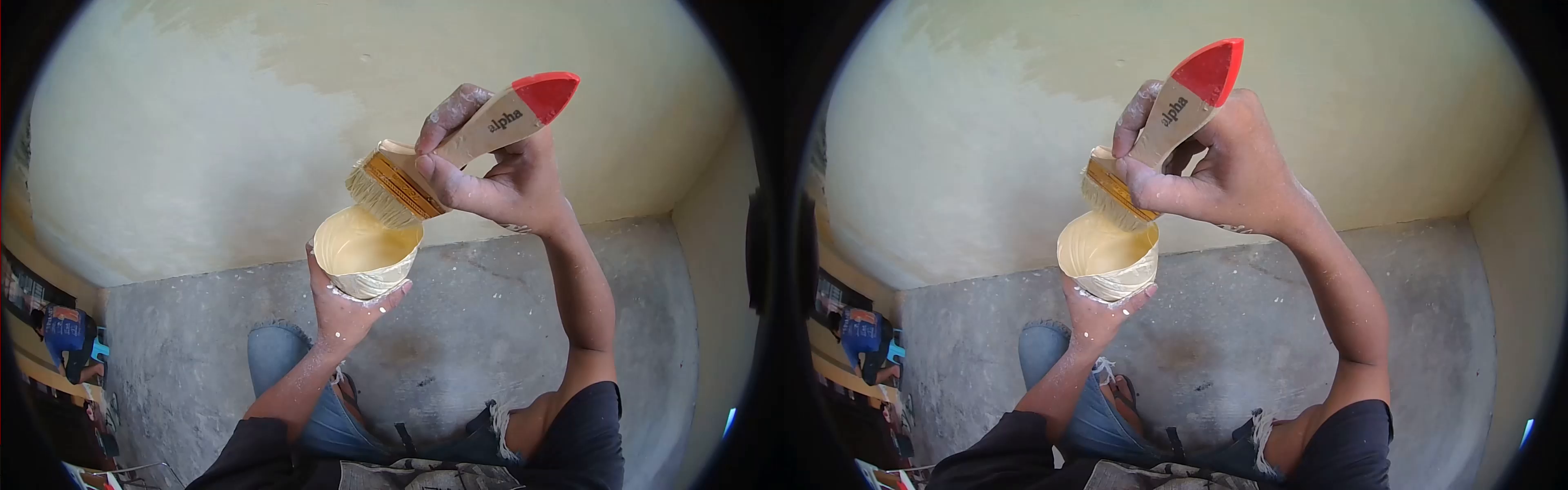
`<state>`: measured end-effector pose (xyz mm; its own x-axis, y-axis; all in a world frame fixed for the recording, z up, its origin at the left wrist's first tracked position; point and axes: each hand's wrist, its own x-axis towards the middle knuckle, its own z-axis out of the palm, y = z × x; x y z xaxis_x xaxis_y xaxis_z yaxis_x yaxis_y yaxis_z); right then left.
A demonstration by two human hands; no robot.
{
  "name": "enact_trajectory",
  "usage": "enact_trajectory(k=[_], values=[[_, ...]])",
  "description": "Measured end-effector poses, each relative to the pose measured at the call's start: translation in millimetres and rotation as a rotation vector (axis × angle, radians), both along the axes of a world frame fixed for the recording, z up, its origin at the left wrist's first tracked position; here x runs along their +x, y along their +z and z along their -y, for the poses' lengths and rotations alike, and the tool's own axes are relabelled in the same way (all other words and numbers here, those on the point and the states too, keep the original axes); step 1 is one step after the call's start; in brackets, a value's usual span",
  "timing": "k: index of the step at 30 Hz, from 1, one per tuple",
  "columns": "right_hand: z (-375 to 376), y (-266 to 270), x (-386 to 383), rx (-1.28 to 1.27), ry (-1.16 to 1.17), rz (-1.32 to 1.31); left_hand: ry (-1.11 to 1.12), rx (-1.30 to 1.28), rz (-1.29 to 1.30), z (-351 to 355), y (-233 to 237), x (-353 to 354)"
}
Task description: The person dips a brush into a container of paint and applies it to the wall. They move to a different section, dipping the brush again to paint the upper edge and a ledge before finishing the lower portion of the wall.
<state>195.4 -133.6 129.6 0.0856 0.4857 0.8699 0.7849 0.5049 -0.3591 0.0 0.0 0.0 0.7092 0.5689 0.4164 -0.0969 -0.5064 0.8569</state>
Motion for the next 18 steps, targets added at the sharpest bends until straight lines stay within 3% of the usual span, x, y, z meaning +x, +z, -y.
enact_trajectory(k=[6,13,18], values=[[6.4,0.5,-15.5,-0.264,0.049,-0.329,0.03,-0.026,0.009,2.8,-1.9,0.4],[-0.3,-12.5,-15.9,-0.128,0.005,-0.571,0.056,-0.024,0.048,2.4,0.7,-1.3],[-8.2,-20.3,-15.0,-0.147,-0.063,-0.524,0.054,0.001,0.146,-0.9,6.2,0.3]])
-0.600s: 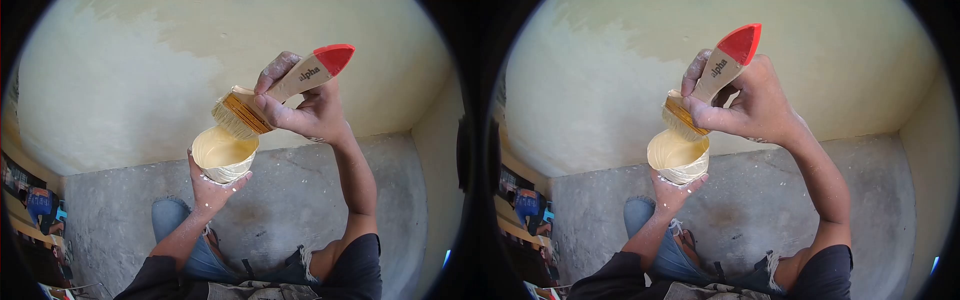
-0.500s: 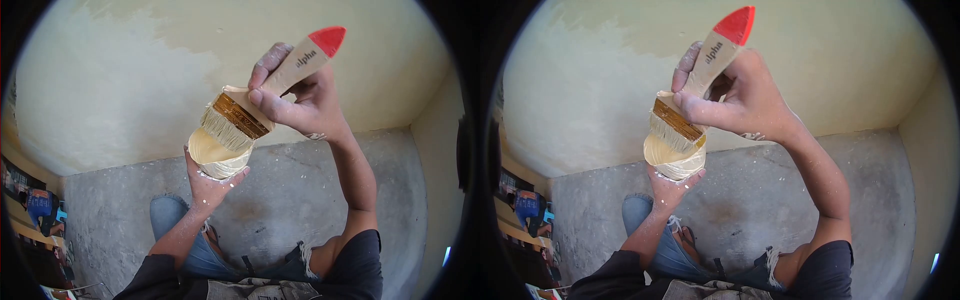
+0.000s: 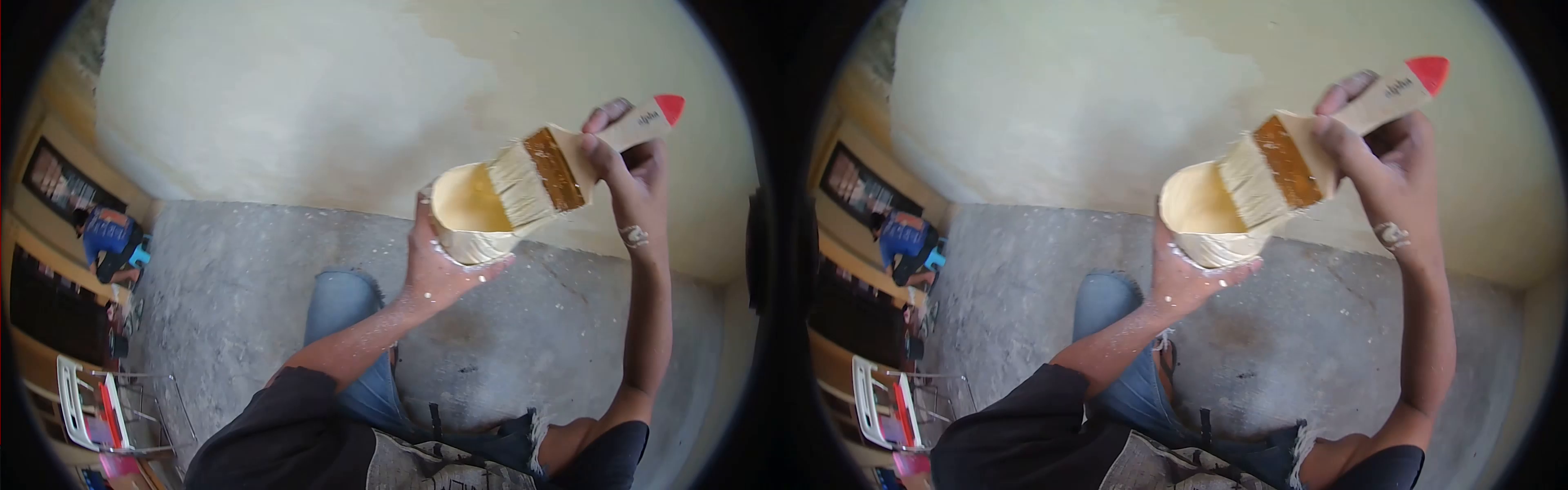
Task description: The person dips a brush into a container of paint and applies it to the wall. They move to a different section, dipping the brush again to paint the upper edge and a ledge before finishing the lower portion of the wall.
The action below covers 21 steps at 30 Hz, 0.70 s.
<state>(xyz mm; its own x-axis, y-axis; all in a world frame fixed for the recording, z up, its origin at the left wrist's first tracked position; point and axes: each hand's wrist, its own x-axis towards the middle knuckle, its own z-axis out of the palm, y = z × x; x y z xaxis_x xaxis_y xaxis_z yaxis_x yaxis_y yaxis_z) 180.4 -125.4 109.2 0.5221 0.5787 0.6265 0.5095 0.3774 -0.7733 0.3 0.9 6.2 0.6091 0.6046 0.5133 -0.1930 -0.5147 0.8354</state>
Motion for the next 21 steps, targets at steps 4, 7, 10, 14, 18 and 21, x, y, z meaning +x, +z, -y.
enact_trajectory(k=[4,7,10,14,18,21], values=[[1.1,-6.3,2.4,-0.006,-0.12,0.004,-0.044,-0.022,-0.016,-2.4,5.8,-4.6],[0.3,-10.7,10.8,0.049,-0.155,-0.029,0.017,0.042,-0.065,-4.0,13.9,-8.0],[-3.5,-13.7,3.4,0.136,-0.104,-0.159,0.003,0.03,-0.044,-3.8,10.7,-7.0],[-9.1,-14.5,3.0,-0.001,-0.108,-0.18,-0.003,0.019,-0.07,-7.1,11.0,-8.4],[-1.1,-20.4,21.4,-0.124,-0.202,-0.224,-0.003,0.014,-0.059,-2.2,8.8,-7.8],[-6.6,-28.9,30.6,0.083,-0.145,-0.346,0.002,0.012,-0.051,-3.6,11.2,-7.2]])
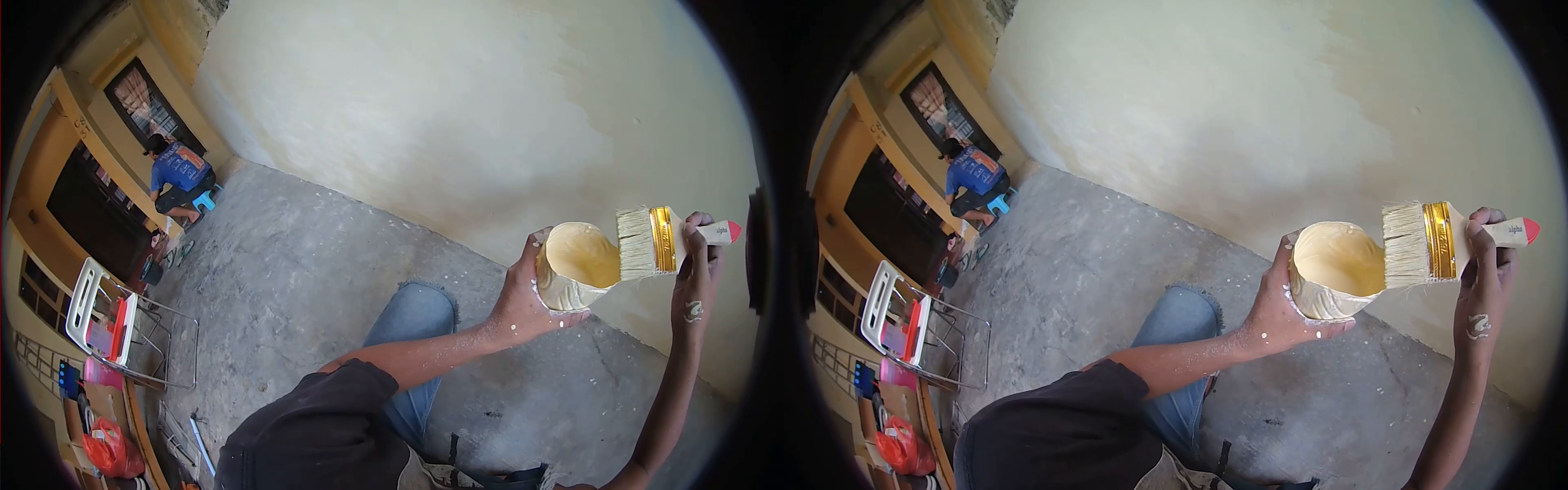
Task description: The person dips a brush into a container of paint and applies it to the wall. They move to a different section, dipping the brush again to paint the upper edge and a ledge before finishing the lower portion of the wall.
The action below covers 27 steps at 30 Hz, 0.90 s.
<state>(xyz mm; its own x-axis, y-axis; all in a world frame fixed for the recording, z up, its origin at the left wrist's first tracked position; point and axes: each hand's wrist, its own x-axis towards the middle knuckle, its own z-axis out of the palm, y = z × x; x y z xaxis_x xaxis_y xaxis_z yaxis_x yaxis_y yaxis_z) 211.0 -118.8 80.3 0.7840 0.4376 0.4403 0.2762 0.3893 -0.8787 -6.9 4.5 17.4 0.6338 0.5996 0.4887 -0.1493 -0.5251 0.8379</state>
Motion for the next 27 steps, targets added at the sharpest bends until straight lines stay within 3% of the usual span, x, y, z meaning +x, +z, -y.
enact_trajectory(k=[2,6,11,14,20,23,26,27], values=[[-2.3,1.0,-6.1,0.064,0.059,-0.05,0.001,-0.002,0.001,-0.5,0.0,0.0],[-3.6,-1.8,-6.7,-0.109,0.017,-0.019,0.016,0.029,0.012,-0.9,0.0,-1.1],[-4.3,3.0,-4.5,0.175,0.027,-0.167,0.064,0.035,0.109,-0.2,-2.1,0.2],[-3.8,10.2,-5.9,0.226,0.059,-0.232,0.006,-0.101,0.117,-2.8,-4.2,-0.5],[-12.1,2.3,13.5,0.345,0.069,-0.279,0.014,-0.044,0.109,-7.4,3.5,-4.8],[-25.6,-17.5,12.2,0.554,-0.067,-0.337,0.095,-0.12,0.122,-4.4,2.6,-11.9],[-28.1,-71.3,4.6,0.714,-0.237,-0.452,0.164,-0.115,0.089,-1.9,0.1,-22.3],[-27.4,-94.6,-0.4,0.737,-0.305,-0.479,0.117,-0.26,0.008,-2.7,3.7,-27.5]])
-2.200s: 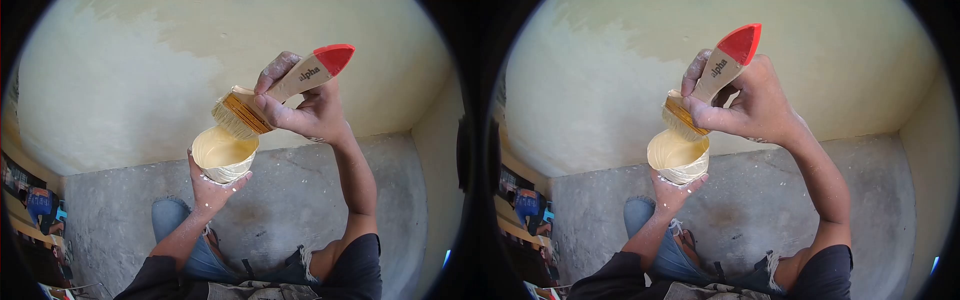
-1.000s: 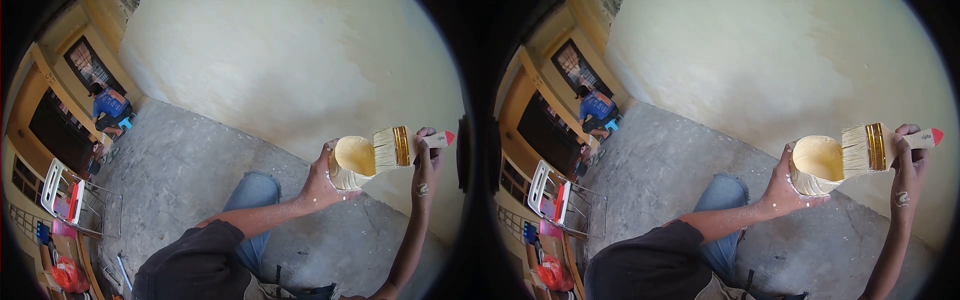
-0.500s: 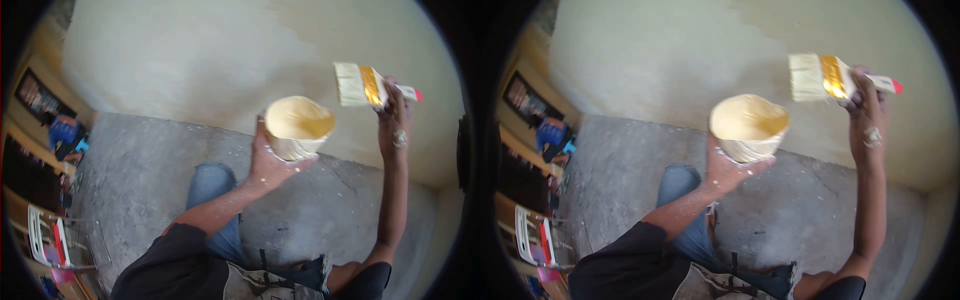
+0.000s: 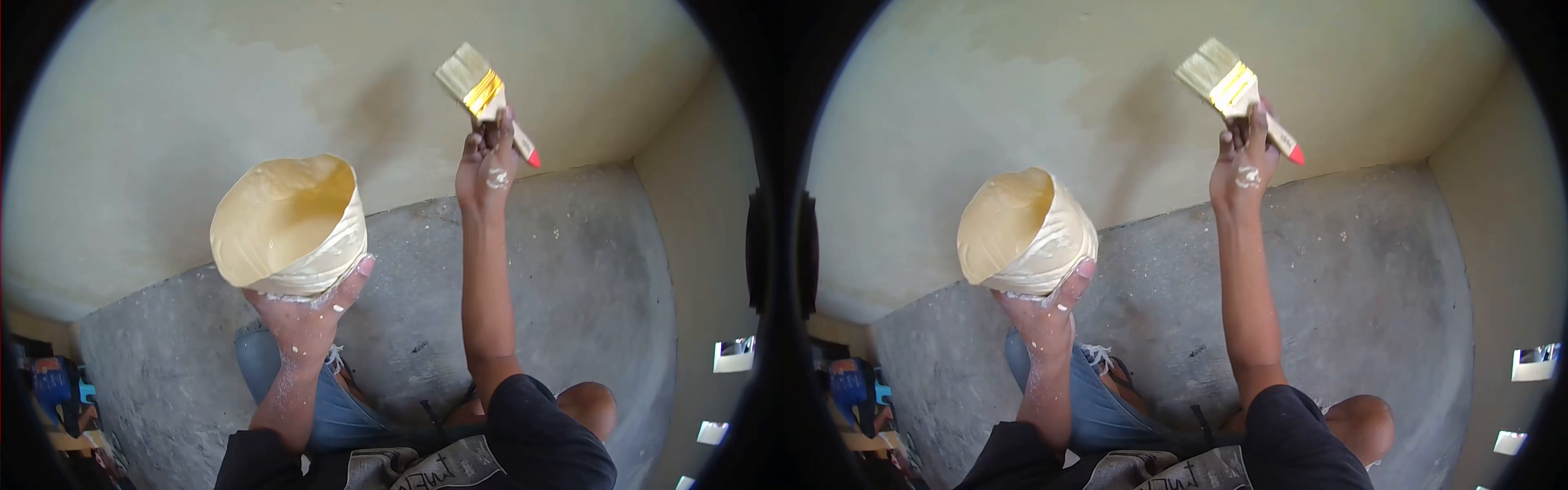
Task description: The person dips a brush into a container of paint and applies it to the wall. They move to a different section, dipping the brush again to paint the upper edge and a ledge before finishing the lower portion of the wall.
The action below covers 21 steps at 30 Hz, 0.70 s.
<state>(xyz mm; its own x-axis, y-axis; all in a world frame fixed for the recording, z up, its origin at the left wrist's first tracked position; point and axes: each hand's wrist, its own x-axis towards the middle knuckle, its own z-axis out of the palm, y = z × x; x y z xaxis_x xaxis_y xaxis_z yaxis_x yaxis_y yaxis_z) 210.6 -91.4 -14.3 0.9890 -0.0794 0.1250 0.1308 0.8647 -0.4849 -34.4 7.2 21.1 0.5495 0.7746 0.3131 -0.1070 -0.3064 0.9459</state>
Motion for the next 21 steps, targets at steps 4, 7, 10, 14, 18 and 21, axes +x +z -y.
enact_trajectory(k=[4,7,10,14,18,21], values=[[-2.0,-111.5,-24.0,-0.137,-0.139,-0.144,-0.004,0.078,0.204,-2.8,-13.3,-13.4],[1.8,-176.7,-33.7,-0.203,-0.199,-0.274,0.002,0.15,0.15,-8.2,-15.9,-21.3],[3.0,-219.5,-22.6,-0.196,-0.253,-0.407,0.116,0.086,0.18,-5.8,-5.1,-18.3],[27.4,-249.3,5.6,-0.103,-0.351,-0.451,0.049,0.109,0.18,0.1,-5.3,-20.5],[52.4,-254.6,32.9,-0.048,-0.43,-0.476,0.032,0.138,0.161,6.9,-4.9,-4.0],[61.4,-257.8,46.1,-0.023,-0.46,-0.495,0.035,0.157,0.165,15.6,-6.0,1.7]])
